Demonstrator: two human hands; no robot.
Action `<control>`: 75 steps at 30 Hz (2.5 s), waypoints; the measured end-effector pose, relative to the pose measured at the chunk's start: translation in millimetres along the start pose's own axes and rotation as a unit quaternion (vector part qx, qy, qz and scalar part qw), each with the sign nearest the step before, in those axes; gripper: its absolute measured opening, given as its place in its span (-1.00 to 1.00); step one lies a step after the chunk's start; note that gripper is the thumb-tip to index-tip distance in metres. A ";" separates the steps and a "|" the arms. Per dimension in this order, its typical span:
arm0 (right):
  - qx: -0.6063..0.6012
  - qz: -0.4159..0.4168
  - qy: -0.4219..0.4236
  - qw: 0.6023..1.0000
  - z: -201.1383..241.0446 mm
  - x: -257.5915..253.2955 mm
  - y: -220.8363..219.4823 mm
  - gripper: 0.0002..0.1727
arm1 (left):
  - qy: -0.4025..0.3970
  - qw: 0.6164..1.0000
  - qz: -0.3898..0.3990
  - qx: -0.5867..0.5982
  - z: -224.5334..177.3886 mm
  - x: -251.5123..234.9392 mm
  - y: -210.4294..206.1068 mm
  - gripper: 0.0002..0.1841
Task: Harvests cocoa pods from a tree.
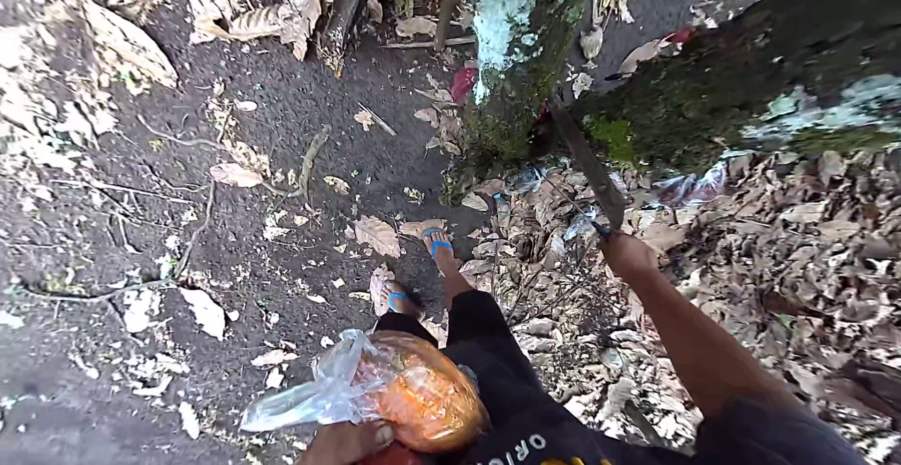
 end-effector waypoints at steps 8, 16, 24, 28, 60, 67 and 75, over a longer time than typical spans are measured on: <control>-0.102 -0.164 0.172 0.966 11.2 100.0 16.5 -0.39 | -0.001 1.000 0.016 0.017 5.7 2.2 2.6 -0.90; -0.005 -0.017 -0.008 1.000 10.1 8.7 -4.0 -0.42 | -0.009 1.000 0.001 0.011 -11.9 0.1 5.0 -0.70; -0.212 0.001 0.050 0.976 -5.3 80.1 -31.7 -0.42 | -0.012 0.999 0.029 -0.013 3.8 3.8 15.1 -0.91; -0.576 0.053 0.029 0.815 33.6 119.1 -32.3 -0.62 | -0.031 0.998 0.048 0.012 1.4 3.9 12.4 -0.93; -0.924 0.144 -0.037 0.352 186.1 112.7 42.2 -0.60 | -0.187 0.982 0.031 0.002 -26.2 33.3 44.1 -0.88; -0.938 0.132 -0.018 0.321 205.2 101.6 50.5 -0.57 | -0.197 0.979 0.049 0.004 -52.7 27.6 38.8 -0.84; -0.967 0.121 -0.027 0.224 212.6 87.3 45.7 -0.58 | -0.192 0.980 0.056 -0.008 -55.5 37.5 57.8 -0.88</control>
Point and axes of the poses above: each hand's wrist, its own x-axis away from the middle knuckle, its own y-axis out of the back of the hand, z = x × y, the point moved 4 cm from there along -x, towards the middle knuckle, and after that the axes turned 2 degrees about z, right-handed, at the moved point
